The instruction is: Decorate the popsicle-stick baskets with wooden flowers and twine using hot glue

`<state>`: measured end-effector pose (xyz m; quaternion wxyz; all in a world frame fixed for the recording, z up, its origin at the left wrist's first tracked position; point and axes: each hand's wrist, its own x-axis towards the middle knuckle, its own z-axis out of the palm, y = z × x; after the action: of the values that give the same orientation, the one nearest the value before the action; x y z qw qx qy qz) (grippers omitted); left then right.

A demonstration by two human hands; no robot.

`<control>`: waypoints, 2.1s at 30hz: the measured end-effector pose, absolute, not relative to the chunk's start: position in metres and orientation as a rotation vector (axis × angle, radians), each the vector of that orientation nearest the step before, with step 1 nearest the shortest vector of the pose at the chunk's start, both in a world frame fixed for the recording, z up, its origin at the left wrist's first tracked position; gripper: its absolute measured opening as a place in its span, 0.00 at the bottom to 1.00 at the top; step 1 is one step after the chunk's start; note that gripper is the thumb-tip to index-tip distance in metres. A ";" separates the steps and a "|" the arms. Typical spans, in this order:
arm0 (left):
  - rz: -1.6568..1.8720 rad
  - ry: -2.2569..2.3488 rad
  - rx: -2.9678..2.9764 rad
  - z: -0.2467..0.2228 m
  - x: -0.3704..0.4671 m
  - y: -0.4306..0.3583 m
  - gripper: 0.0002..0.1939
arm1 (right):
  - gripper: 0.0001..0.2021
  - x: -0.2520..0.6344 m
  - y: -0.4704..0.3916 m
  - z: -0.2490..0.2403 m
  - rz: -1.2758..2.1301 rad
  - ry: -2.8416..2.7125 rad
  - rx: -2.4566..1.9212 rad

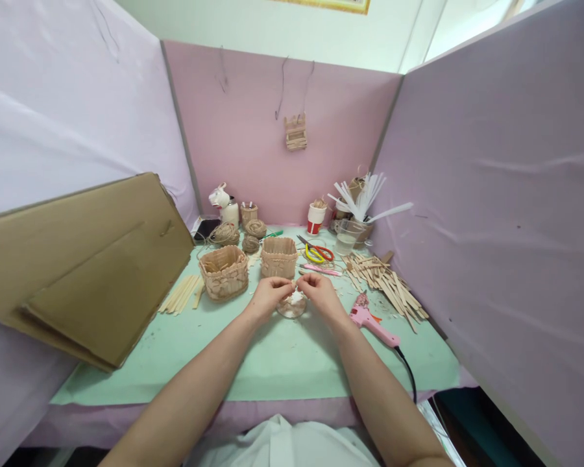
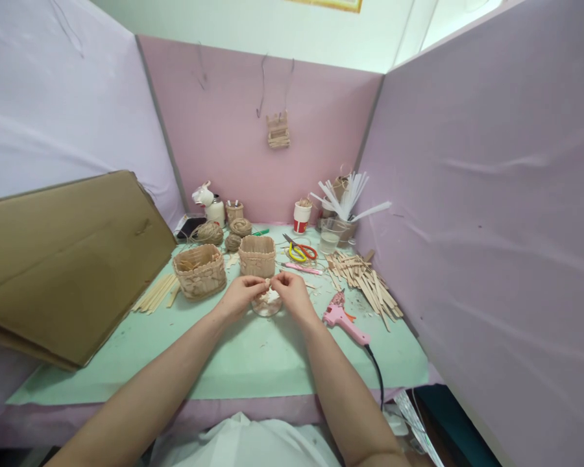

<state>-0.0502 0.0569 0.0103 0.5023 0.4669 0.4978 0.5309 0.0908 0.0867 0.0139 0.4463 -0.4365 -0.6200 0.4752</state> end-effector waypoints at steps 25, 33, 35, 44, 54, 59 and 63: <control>1.182 1.380 1.320 0.019 -0.049 0.051 0.12 | 0.12 0.103 0.089 0.014 1.246 -1.600 -0.991; 1.205 1.376 1.307 0.016 -0.051 0.055 0.14 | 0.10 0.103 0.088 0.013 1.219 -1.605 -0.996; 1.204 1.376 1.326 0.015 -0.052 0.056 0.14 | 0.10 0.101 0.088 0.012 1.186 -1.611 -1.007; 1.210 1.338 1.330 0.015 -0.052 0.056 0.13 | 0.10 0.100 0.087 0.011 1.146 -1.632 -1.006; 0.973 0.814 0.814 0.014 -0.058 0.057 0.11 | 0.12 0.105 0.088 0.016 1.239 -1.629 -0.856; 0.811 0.632 0.626 0.016 -0.063 0.056 0.04 | 0.07 0.107 0.083 0.021 1.269 -1.653 -0.794; 0.815 0.631 0.534 0.017 -0.063 0.056 0.03 | 0.08 0.107 0.083 0.020 1.242 -1.653 -0.828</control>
<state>-0.0627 0.0564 0.0174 0.8363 0.2524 0.2980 0.3848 0.1072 0.0835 0.0204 0.4415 -0.3336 -0.6658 0.5004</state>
